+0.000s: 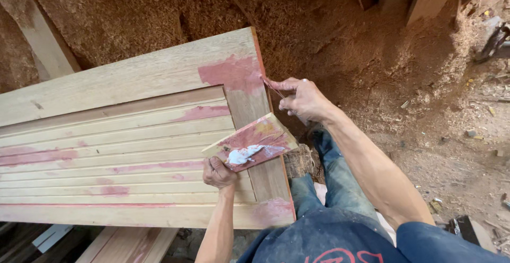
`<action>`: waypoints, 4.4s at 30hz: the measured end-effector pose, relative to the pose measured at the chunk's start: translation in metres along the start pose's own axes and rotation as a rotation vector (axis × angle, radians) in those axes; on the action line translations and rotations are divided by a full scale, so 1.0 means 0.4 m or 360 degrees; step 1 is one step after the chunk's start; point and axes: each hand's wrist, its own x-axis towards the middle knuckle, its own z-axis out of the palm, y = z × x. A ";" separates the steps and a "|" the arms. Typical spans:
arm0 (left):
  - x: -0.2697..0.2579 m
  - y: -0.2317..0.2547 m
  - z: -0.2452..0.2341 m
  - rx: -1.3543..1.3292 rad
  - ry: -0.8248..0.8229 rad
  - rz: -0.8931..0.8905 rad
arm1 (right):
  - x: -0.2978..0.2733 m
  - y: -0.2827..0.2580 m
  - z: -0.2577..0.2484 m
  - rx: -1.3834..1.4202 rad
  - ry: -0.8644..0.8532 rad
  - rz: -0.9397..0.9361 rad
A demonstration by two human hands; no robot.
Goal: The person applies pink wood filler to a wooden door using a putty knife and a small wooden board. They scoop filler from the board and spread it into the grooves and gaps between the slats and frame of the door.
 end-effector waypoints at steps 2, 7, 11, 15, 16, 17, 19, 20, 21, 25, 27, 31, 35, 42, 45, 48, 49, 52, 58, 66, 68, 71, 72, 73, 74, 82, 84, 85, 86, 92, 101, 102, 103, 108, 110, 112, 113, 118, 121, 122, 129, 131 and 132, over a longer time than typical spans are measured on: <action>0.009 -0.011 0.005 -0.0002 -0.0001 0.0023 | -0.007 -0.027 -0.030 0.0085 -0.0040 0.0060; -0.005 -0.029 0.006 -0.0010 -0.0002 -0.0017 | 0.030 -0.091 -0.030 0.0941 0.0090 0.0083; -0.008 -0.033 0.007 0.0064 -0.0009 -0.0001 | 0.109 -0.175 0.055 0.1169 0.0270 0.0137; -0.006 -0.044 0.004 0.0081 -0.0034 0.0042 | 0.117 -0.230 0.105 0.0990 0.0221 0.0097; -0.014 -0.046 -0.002 0.0119 -0.0056 0.0064 | 0.099 -0.230 0.097 0.0957 0.0149 0.0053; -0.010 -0.042 0.004 0.0094 -0.0050 0.0012 | 0.075 -0.229 0.075 0.0885 0.0066 0.0078; 0.001 -0.033 0.013 0.0049 -0.0038 -0.0078 | 0.013 -0.211 0.018 0.0751 -0.0098 0.0121; 0.007 -0.027 0.018 0.0017 -0.0022 -0.0026 | 0.003 -0.208 -0.010 0.0550 0.0085 0.0025; 0.007 -0.022 0.009 -0.0002 -0.0014 0.0021 | -0.004 -0.200 -0.033 0.0352 0.0261 -0.0057; 0.002 -0.015 -0.006 -0.0036 0.0006 0.0098 | 0.056 -0.156 -0.043 -0.0054 0.0396 -0.0124; 0.001 -0.006 -0.001 -0.0017 -0.0010 -0.0041 | 0.101 -0.119 -0.018 -0.0134 0.0362 -0.0412; 0.010 -0.001 0.002 -0.0161 0.0020 0.0138 | 0.121 -0.015 0.009 -0.0120 0.0250 -0.0495; 0.002 -0.010 0.004 0.0005 0.0003 0.0016 | 0.089 0.086 0.023 -0.0203 0.0231 -0.0629; -0.007 -0.021 -0.008 -0.0006 -0.0018 0.0012 | 0.031 0.187 0.017 -0.0373 0.0125 -0.0797; -0.003 -0.025 0.005 0.0026 0.0002 -0.0012 | 0.044 0.195 -0.018 -0.0099 0.0189 -0.0697; -0.002 -0.023 0.005 0.0011 0.0024 0.0002 | 0.098 0.172 -0.022 0.0080 0.0366 -0.0744; -0.002 -0.020 0.004 0.0001 0.0026 0.0006 | 0.125 0.161 -0.020 0.0087 0.0437 -0.0796; 0.000 -0.007 -0.002 0.0022 0.0014 0.0036 | 0.212 0.140 0.012 0.0470 0.0528 -0.0930; 0.014 0.013 -0.009 -0.0081 0.0036 0.0062 | 0.302 0.181 0.073 0.0365 0.0651 -0.0998; 0.009 -0.001 -0.012 -0.0016 0.0006 0.0017 | 0.196 0.124 -0.027 -0.0153 0.0568 -0.0807; 0.006 -0.003 -0.015 -0.0018 -0.0009 0.0008 | 0.195 0.071 -0.028 -0.0102 0.0478 -0.0732; 0.002 -0.004 -0.012 -0.0036 -0.0001 0.0016 | 0.197 0.033 -0.018 -0.0074 0.0351 -0.0681; 0.000 -0.008 -0.013 -0.0041 0.0004 0.0029 | 0.193 0.039 -0.006 -0.0091 0.0358 -0.0714; 0.003 -0.011 -0.009 -0.0050 0.0006 0.0043 | 0.190 0.050 0.006 -0.0110 0.0370 -0.0747; 0.009 -0.016 -0.007 -0.0039 0.0012 0.0047 | 0.183 0.068 0.016 -0.0088 0.0344 -0.0707; 0.000 -0.023 -0.001 0.0006 0.0013 0.0027 | 0.044 0.195 0.035 -0.0220 0.0216 -0.0812; 0.001 -0.021 -0.010 -0.0032 0.0010 0.0093 | 0.020 0.168 0.013 -0.0122 0.0144 -0.0309; 0.002 -0.018 -0.010 -0.0056 0.0012 0.0123 | 0.012 0.147 -0.006 -0.0080 0.0105 -0.0060; 0.004 -0.017 -0.011 -0.0042 0.0004 0.0088 | 0.014 0.123 -0.018 -0.0046 0.0167 -0.0006; 0.001 -0.015 -0.014 -0.0020 0.0001 0.0047 | 0.152 -0.018 -0.065 0.0290 0.0206 -0.0444; 0.007 -0.003 -0.023 -0.0091 -0.0037 -0.0032 | 0.024 0.066 0.006 -0.0104 0.0123 -0.0031; 0.011 0.001 -0.022 -0.0102 -0.0047 -0.0053 | -0.002 0.077 0.000 -0.0109 0.0092 -0.0010; 0.015 0.001 -0.026 -0.0112 -0.0060 -0.0072 | -0.025 0.088 -0.002 -0.0110 0.0062 0.0013; 0.009 -0.008 -0.035 -0.0092 -0.0095 -0.0065 | -0.054 0.077 -0.032 -0.0551 0.0448 -0.0662; 0.015 -0.016 -0.039 -0.0103 -0.0091 -0.0026 | -0.052 0.046 -0.044 -0.1115 0.0489 -0.1193; 0.021 -0.020 -0.042 -0.0132 -0.0080 0.0015 | -0.046 0.004 -0.057 -0.1375 0.0462 -0.1272; 0.019 -0.020 -0.045 -0.0140 -0.0094 -0.0017 | -0.043 -0.018 -0.067 -0.1506 0.0442 -0.1311; 0.015 -0.031 -0.048 -0.0206 -0.0087 -0.0115 | 0.025 -0.157 -0.112 -0.2453 0.0116 -0.1164; 0.018 -0.036 -0.052 -0.0224 -0.0053 -0.0101 | 0.055 -0.210 -0.093 -0.2898 -0.0089 -0.1109; 0.016 -0.031 -0.051 -0.0241 -0.0057 -0.0122 | 0.065 -0.226 -0.080 -0.2997 -0.0156 -0.1073; 0.020 -0.035 -0.054 -0.0279 -0.0074 -0.0129 | 0.101 -0.307 0.006 -0.3803 -0.0077 -0.1132; 0.018 -0.037 -0.051 -0.0282 -0.0082 -0.0137 | 0.091 -0.343 -0.004 -0.3962 0.0083 -0.1058; 0.017 -0.039 -0.050 -0.0280 -0.0081 -0.0133 | 0.082 -0.355 -0.007 -0.3914 0.0149 -0.1076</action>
